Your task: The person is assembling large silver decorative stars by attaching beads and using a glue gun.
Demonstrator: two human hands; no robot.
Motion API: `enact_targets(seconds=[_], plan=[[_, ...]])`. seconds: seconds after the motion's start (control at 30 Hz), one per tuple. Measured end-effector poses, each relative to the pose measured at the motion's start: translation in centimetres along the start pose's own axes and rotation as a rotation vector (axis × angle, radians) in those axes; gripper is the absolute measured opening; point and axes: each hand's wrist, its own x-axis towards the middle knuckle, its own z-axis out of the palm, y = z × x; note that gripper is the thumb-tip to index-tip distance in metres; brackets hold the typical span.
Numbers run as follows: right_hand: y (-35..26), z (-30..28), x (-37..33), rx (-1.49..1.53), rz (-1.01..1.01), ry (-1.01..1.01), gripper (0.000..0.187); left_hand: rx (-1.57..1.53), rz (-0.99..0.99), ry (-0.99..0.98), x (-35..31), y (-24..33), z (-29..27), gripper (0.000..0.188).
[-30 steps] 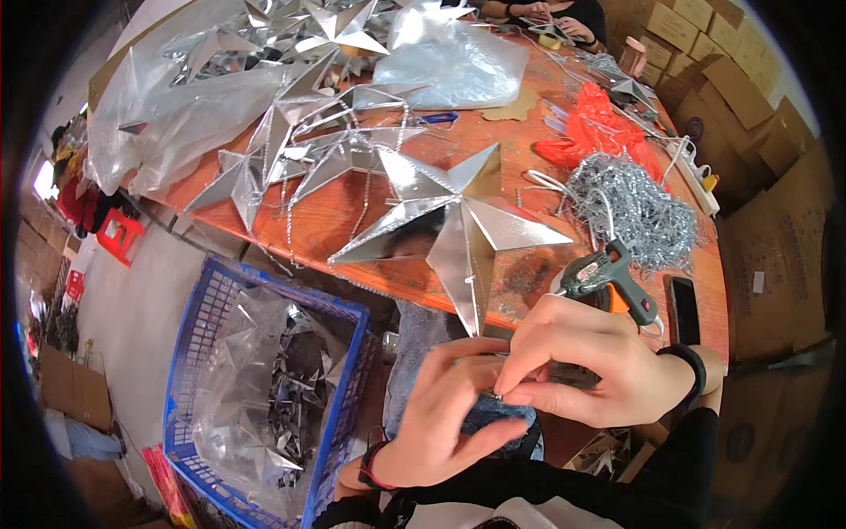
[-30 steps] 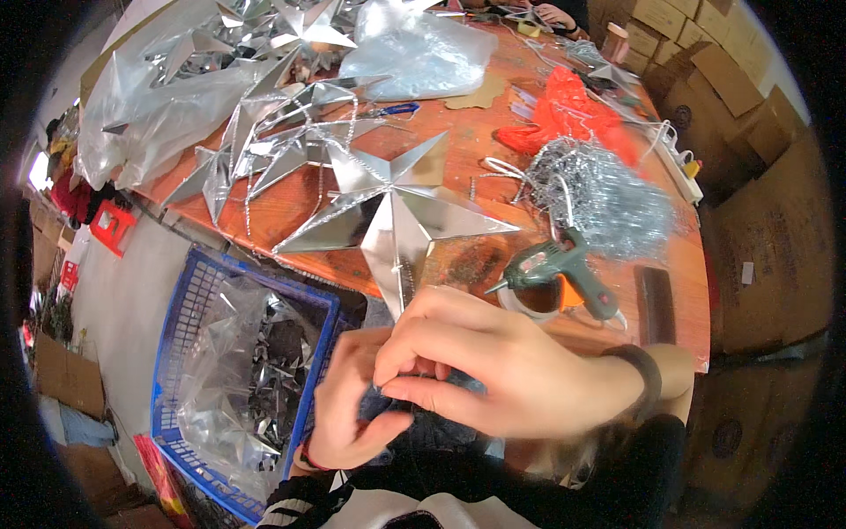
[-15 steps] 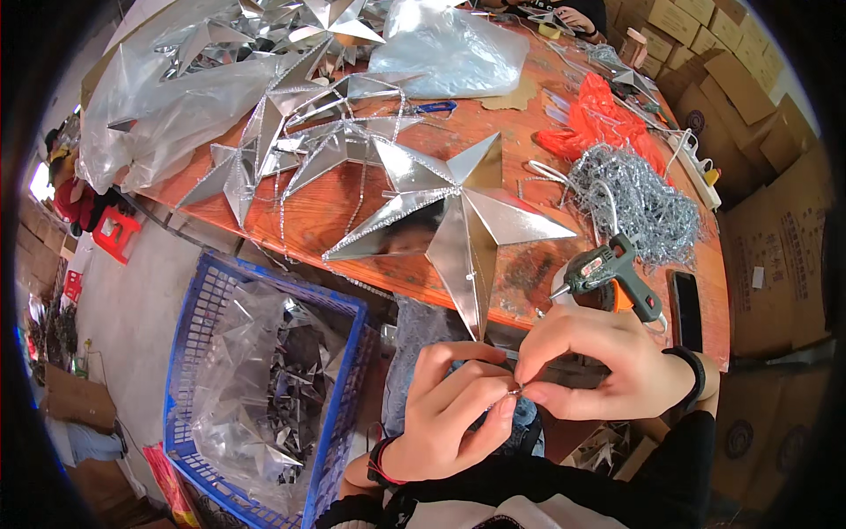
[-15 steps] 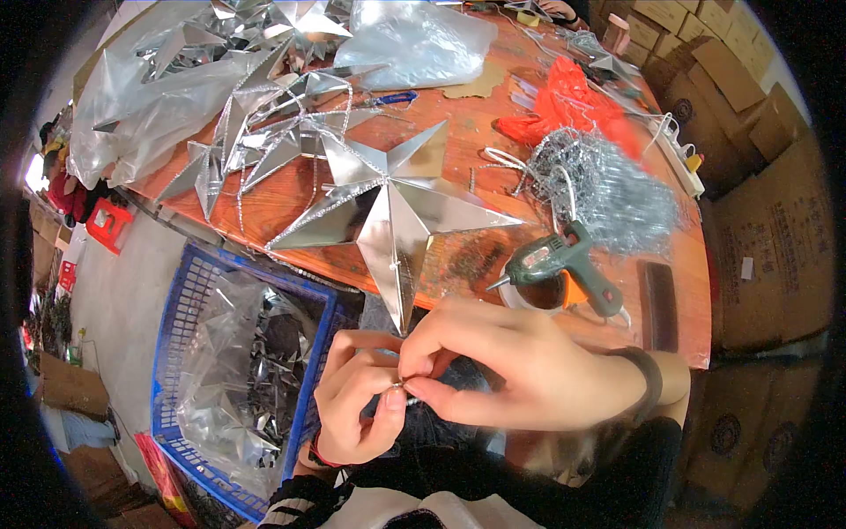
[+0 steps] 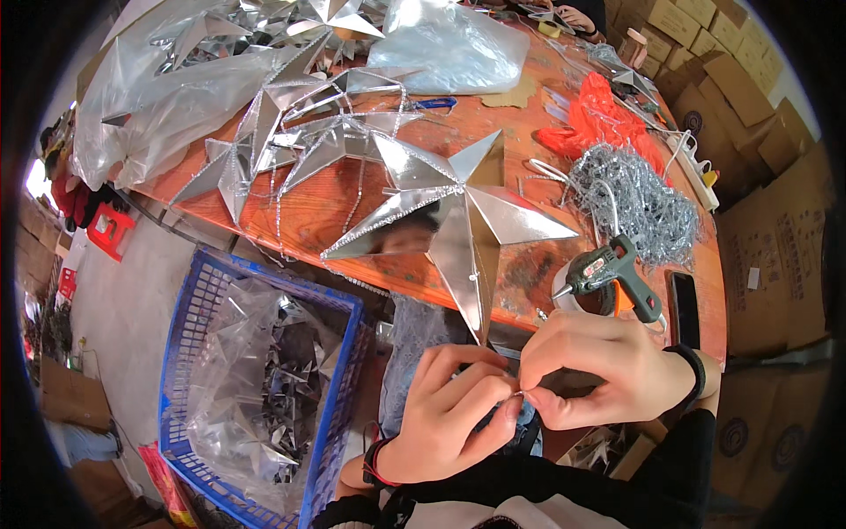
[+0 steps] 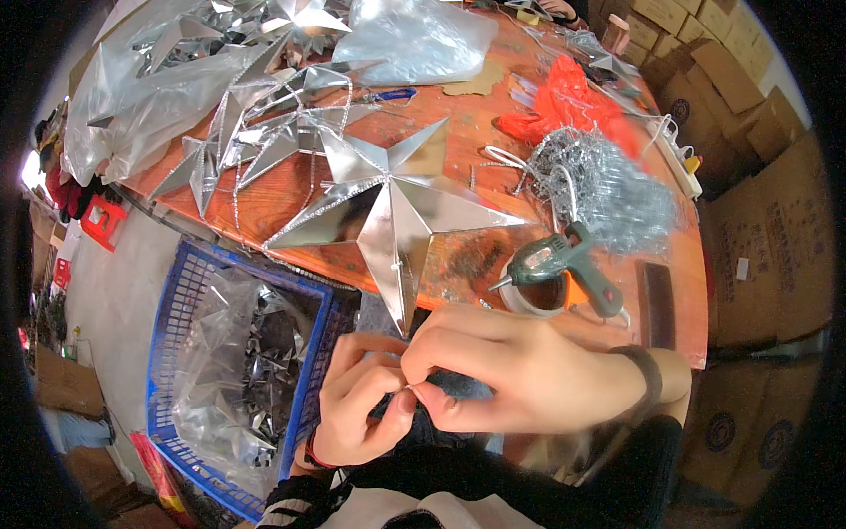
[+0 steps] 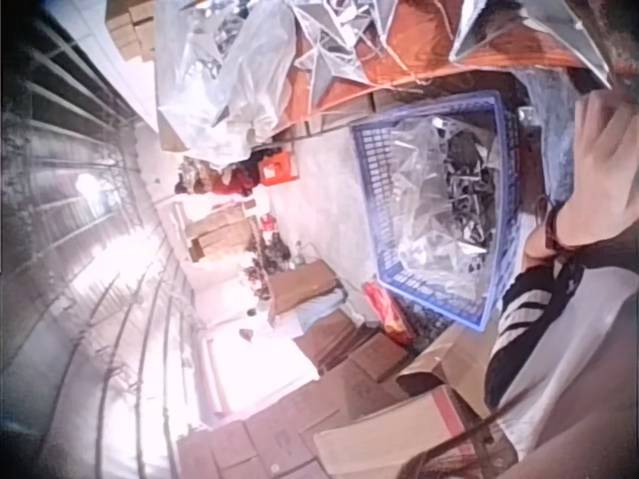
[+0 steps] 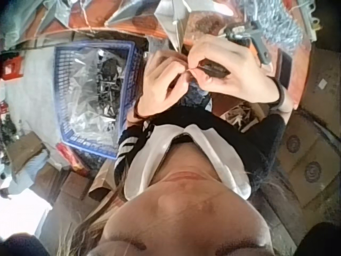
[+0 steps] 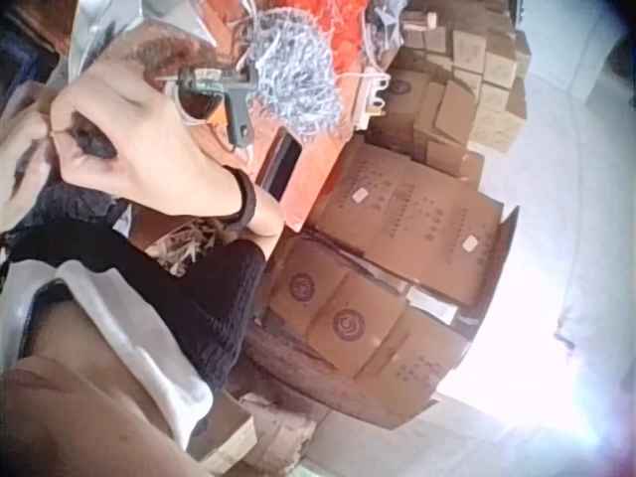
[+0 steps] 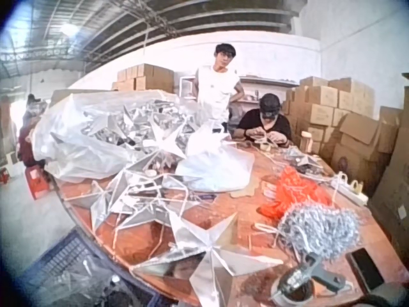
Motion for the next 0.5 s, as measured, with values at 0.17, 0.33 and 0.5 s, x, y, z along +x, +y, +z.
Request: enact_targets(seconds=[0.17, 0.33, 0.5], plan=[[0.1, -2.6, 2.0, -0.079, 0.097, 0.026, 0.015, -0.231, -0.165, -0.125, -3.3, -1.1, 0.3, 0.005], [4.4, -4.9, 6.3, -0.18, 0.142, 0.176, 0.009, -0.273, -0.353, -0.238, -6.2, -1.1, -0.3, 0.004], [7.6, -5.8, 8.3, -0.225, 0.267, 0.094, 0.008, -0.195, -0.224, -0.295, -6.8, -1.9, 0.4, 0.008]])
